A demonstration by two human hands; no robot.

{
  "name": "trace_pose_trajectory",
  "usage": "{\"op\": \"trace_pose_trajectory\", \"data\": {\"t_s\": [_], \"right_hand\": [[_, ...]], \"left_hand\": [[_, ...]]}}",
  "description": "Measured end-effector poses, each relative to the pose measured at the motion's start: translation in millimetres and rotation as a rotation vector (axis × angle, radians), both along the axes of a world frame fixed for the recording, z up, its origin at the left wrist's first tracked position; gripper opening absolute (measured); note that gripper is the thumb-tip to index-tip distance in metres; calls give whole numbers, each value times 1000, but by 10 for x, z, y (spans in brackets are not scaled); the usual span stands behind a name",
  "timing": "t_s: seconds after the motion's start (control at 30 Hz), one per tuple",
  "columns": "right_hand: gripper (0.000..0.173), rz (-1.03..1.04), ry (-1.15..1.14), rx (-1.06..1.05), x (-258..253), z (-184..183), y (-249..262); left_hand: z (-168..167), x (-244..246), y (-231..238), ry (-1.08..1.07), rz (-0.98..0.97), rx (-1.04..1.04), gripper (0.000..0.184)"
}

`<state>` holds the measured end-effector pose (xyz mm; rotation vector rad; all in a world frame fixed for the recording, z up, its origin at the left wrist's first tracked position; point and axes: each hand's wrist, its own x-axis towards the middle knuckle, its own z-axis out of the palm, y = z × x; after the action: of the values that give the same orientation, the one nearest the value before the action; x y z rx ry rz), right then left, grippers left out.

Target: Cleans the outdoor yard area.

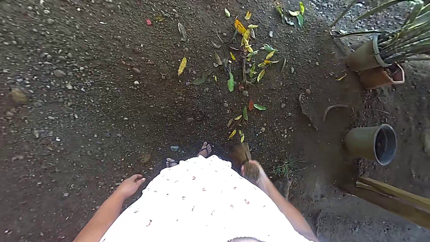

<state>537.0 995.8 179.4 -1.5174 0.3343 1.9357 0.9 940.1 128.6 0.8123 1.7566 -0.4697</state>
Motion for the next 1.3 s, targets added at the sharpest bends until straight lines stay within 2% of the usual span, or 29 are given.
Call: {"op": "trace_pose_trajectory", "data": {"t_s": [0.03, 0.1, 0.17, 0.23, 0.33, 0.37, 0.47, 0.57, 0.63, 0.7, 0.83, 0.9, 0.97, 1.03, 1.07, 1.17, 1.2, 1.23, 1.3], "right_hand": [[35, -66, -4, -35, -38, -25, 367], [36, -120, -18, 53, 13, 43, 974], [34, -81, -77, 199, 157, 41, 1296], [28, -38, -141, 309, 300, -8, 1405], [17, 30, -245, 396, 404, -37, 1337], [22, 52, -284, 416, 428, -35, 1282], [54, 88, -408, 370, 472, 19, 1020], [63, 148, -531, 151, 475, 119, 557], [44, 219, -570, -4, 383, 304, 273], [9, 237, -512, -133, 223, 491, 139], [31, 222, -136, -152, -206, 504, 206], [37, 225, -14, -46, -478, 440, 447], [33, 187, 40, 50, -698, 319, 707], [18, 186, -61, 188, -784, 180, 886], [21, 233, -169, 268, -790, 146, 961], [88, 315, -453, 389, -702, 127, 1181], [103, 317, -505, 401, -655, 136, 1238], [111, 301, -532, 402, -614, 147, 1284], [105, 234, -570, 365, -592, 204, 1391]], "left_hand": [[46, -27, -17, 18, 32, 4, 45], [164, 2, 44, 52, 102, 19, 46], [274, 83, 165, 61, 94, 30, 47], [319, 181, 321, 42, 52, 34, 48], [313, 318, 501, -4, 20, 77, 47], [295, 360, 546, -19, 14, 100, 47], [249, 456, 650, -63, 23, 157, 47], [156, 477, 636, -92, 53, 165, 46], [71, 431, 557, -98, 72, 141, 46], [-31, 357, 420, -87, 85, 97, 46], [-396, 76, 81, -54, 43, 2, 46], [-283, 20, 147, -53, -7, -47, 47], [-20, 12, 359, -57, -46, -73, 48], [50, -48, 582, -55, -49, -46, 48], [19, -96, 697, -53, -39, -16, 48], [-56, -223, 1081, -73, -5, 82, 48], [-88, -271, 1205, -88, -5, 109, 49], [-110, -324, 1334, -105, -10, 130, 49], [-121, -442, 1618, -138, -9, 165, 48]]}}
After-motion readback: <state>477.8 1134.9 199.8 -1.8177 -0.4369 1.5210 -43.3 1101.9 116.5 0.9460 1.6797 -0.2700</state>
